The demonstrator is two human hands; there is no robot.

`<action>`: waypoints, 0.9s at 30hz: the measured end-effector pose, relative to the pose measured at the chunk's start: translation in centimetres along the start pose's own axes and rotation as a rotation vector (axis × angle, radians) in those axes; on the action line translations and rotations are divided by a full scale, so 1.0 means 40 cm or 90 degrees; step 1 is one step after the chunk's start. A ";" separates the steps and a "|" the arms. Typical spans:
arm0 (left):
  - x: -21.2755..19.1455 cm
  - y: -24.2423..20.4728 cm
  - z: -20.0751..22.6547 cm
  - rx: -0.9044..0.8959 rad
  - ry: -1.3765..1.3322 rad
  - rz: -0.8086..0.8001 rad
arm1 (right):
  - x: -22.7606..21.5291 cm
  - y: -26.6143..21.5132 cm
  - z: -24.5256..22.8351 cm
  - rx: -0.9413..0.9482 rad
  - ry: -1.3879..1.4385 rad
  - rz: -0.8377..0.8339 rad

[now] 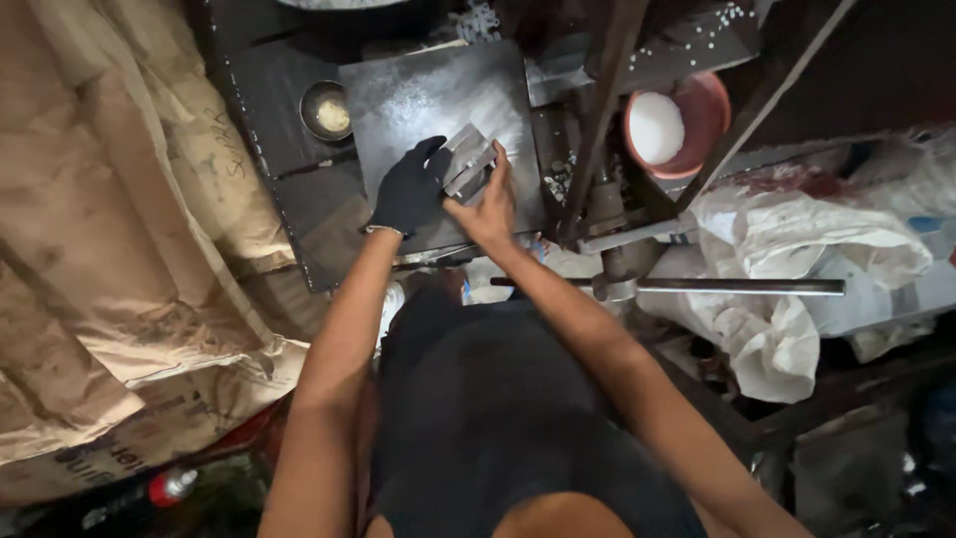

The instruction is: The person operates a manual press machine by pulling a lever to compress white granular material into a metal mold. They repeatedly remove the compressed block, place it on a metal tray, and reset the mold for the next cycle.

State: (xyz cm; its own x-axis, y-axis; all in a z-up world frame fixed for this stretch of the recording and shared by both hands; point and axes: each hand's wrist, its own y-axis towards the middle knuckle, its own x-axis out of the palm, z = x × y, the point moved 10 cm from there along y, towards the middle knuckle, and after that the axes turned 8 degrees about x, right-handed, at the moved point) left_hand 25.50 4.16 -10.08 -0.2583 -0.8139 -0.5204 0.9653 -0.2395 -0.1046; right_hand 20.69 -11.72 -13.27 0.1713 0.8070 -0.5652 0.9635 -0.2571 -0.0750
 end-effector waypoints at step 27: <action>0.141 -0.236 -0.297 -0.129 -0.575 0.267 | -0.055 0.111 0.069 0.024 0.029 -0.082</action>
State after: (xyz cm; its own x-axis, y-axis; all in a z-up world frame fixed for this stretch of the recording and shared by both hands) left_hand 15.40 8.13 -22.10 0.2509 -0.9274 0.2775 0.9516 0.1837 -0.2463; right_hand 24.01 -16.09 -14.63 0.0562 0.8577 -0.5110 0.9700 -0.1682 -0.1757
